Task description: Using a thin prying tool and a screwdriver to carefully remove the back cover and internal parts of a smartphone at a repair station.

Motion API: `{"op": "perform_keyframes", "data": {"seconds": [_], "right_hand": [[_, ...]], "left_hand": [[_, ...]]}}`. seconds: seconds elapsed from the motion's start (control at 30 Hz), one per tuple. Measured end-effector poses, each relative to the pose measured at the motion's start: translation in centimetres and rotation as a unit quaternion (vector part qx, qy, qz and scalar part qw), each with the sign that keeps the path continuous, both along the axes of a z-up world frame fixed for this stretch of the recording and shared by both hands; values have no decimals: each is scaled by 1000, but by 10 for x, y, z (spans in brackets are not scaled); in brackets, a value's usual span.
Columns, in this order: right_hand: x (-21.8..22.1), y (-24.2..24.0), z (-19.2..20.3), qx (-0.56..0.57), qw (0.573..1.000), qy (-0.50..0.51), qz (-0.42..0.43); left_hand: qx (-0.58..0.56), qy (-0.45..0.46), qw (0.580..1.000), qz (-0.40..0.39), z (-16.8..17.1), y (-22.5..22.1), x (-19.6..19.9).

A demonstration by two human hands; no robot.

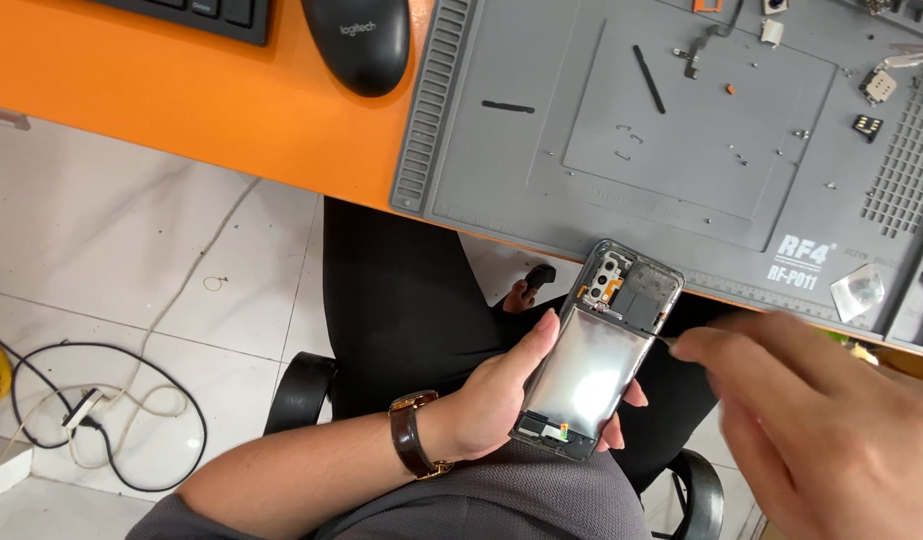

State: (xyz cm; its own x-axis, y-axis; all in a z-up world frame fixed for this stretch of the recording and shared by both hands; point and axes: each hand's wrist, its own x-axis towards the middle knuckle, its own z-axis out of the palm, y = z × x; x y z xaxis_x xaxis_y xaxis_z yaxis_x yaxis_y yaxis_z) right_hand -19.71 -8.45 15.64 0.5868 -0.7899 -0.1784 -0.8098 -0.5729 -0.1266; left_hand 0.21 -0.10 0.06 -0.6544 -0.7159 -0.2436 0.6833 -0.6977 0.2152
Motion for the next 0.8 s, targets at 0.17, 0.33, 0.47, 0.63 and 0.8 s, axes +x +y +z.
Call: {"op": "perform_keyframes", "data": {"seconds": [0.17, 0.33, 0.47, 0.63, 0.8], "right_hand": [[-3, 0, -4, -9, 1000, -11, -4], [-8, -2, -4, -10, 999, -37, 24], [-7, 0, -3, -5, 999, -48, 22], [-5, 1, -3, 12, 998, -53, 7], [-18, 11, -16, -31, 999, -8, -20]], "left_hand": [[3, 5, 1000, 1, 3, -1, 2], [4, 9, 1000, -1, 2, -1, 1], [7, 10, 1000, 2, 0, 0, 0], [9, 12, 1000, 3, 0, 0, -1], [-1, -1, 1000, -1, 1, -1, 0]]}}
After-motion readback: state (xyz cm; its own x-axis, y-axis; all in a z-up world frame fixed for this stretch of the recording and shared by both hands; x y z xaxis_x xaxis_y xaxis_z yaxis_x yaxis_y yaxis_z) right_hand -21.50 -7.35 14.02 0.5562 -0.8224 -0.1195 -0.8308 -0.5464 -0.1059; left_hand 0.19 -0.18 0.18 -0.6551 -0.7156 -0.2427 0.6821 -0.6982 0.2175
